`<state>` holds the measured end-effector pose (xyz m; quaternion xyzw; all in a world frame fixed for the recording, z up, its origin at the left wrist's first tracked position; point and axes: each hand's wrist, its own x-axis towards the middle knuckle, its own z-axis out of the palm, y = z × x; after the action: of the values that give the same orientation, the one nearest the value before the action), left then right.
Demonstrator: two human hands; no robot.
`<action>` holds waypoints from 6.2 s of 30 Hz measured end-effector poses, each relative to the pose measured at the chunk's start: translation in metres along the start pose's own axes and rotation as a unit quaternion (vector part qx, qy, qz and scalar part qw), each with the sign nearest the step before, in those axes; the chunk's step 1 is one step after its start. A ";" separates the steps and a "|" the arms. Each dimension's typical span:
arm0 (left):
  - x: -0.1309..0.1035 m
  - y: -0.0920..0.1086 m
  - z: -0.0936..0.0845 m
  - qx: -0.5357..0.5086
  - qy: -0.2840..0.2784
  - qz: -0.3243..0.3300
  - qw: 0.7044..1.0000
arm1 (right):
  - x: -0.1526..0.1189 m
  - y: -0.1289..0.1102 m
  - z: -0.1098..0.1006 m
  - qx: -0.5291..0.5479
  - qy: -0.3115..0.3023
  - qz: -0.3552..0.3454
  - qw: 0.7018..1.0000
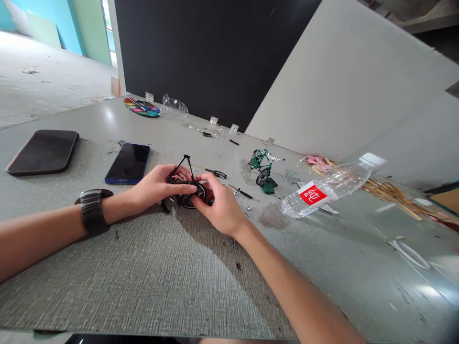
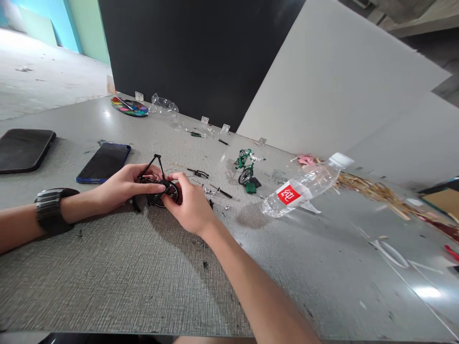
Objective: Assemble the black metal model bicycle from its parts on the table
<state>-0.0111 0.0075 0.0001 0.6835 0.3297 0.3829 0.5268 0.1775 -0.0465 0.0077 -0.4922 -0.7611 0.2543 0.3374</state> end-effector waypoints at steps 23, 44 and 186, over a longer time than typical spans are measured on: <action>-0.001 0.002 -0.001 0.081 -0.051 -0.001 0.995 | -0.003 -0.005 -0.004 -0.026 -0.049 0.017 0.998; -0.002 0.002 0.000 0.121 -0.068 -0.006 0.990 | -0.007 -0.008 -0.008 -0.042 -0.076 0.015 0.996; -0.004 0.003 0.000 0.263 -0.098 0.017 0.960 | -0.012 -0.012 -0.007 -0.170 -0.108 0.010 0.979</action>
<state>-0.0129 0.0032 0.0020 0.8378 0.3539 0.2230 0.3510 0.1794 -0.0616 0.0184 -0.5196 -0.8201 0.1764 0.1622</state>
